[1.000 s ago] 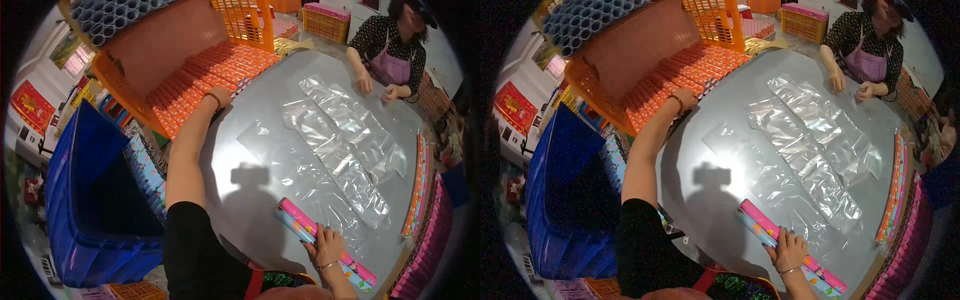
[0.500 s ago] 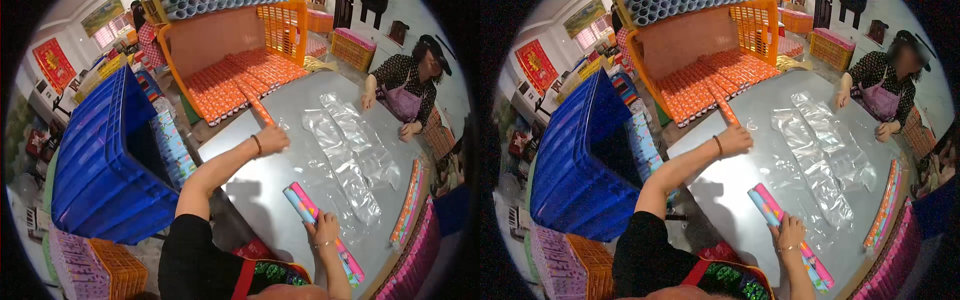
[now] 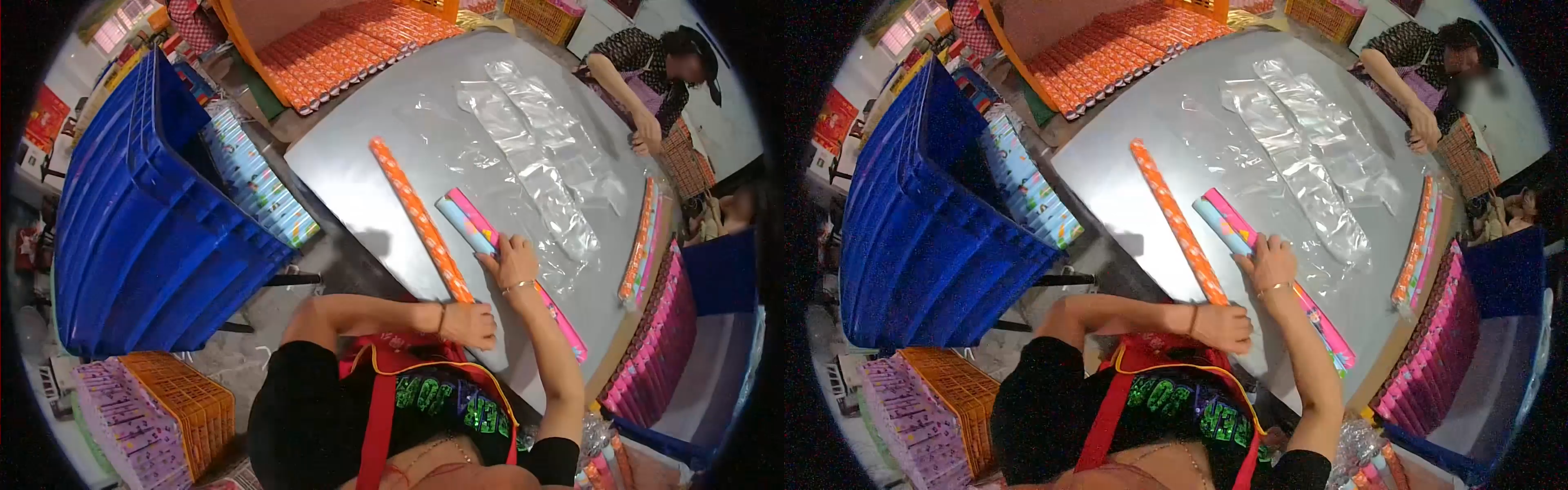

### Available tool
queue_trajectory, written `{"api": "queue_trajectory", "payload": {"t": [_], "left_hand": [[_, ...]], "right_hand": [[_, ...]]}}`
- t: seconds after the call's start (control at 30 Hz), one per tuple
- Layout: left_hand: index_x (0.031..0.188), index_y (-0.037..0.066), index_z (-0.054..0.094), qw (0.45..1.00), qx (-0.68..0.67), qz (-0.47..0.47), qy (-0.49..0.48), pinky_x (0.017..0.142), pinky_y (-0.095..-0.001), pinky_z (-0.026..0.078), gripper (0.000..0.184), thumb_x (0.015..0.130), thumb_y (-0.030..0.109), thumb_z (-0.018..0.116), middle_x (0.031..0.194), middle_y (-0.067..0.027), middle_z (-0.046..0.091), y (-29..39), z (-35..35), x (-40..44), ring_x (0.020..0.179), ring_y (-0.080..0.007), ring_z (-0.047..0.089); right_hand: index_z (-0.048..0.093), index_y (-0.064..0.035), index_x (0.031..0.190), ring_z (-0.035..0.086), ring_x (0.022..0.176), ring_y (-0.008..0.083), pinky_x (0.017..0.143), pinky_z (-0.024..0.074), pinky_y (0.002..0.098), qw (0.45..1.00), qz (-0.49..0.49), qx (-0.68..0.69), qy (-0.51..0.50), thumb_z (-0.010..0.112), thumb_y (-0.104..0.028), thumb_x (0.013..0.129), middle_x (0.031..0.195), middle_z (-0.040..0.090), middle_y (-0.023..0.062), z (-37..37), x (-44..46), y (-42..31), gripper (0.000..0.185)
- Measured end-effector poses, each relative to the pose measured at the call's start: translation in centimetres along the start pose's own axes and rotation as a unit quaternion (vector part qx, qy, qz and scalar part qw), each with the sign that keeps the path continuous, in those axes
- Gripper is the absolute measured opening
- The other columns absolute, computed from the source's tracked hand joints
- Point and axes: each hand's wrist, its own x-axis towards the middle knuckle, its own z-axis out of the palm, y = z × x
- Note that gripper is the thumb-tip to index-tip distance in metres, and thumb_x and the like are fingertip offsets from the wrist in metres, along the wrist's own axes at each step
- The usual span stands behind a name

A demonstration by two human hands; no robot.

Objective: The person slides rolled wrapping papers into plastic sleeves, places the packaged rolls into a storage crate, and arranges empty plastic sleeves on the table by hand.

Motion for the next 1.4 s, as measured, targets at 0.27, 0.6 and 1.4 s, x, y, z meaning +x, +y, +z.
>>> {"api": "queue_trajectory", "payload": {"t": [0.27,0.6,1.4], "left_hand": [[0.086,0.009,0.055,0.997,-0.041,-0.01,0.07,0.069,-0.035,0.045,0.013,0.076,0.018,0.052,0.08,-0.0077,0.059,7.4,13.6,6.8,0.075,-0.0229,0.058],[0.093,0.007,0.054,0.964,-0.261,-0.036,0.017,0.076,-0.0358,0.043,0.02,0.082,0.022,0.049,0.092,-0.0081,0.057,9.3,15.9,10.7,0.086,-0.023,0.055],[0.088,0.008,0.053,0.954,-0.295,-0.016,-0.037,0.073,-0.0358,0.043,0.016,0.081,0.023,0.049,0.088,-0.0079,0.056,8.8,16.3,10.0,0.084,-0.0242,0.054]], "right_hand": [[0.057,-0.0084,0.108,0.053,0.083,0.0307,0.071,0.0459,0.0387,1.0,-0.002,-0.018,0.011,0.062,-0.049,0.074,0.092,0.056,0.0127,-0.4,-0.4,-0.9,0.053],[0.057,-0.0099,0.109,0.055,0.083,0.0293,0.065,0.0479,0.0387,0.999,0.007,-0.048,0.025,0.057,-0.053,0.077,0.092,0.055,0.0101,0.7,-0.7,-1.0,0.054],[0.057,-0.0081,0.1,0.054,0.079,0.0279,0.062,0.0465,0.0392,0.998,-0.004,-0.024,0.064,0.056,-0.052,0.077,0.089,0.055,0.0088,0.9,-0.8,-1.0,0.049]]}}
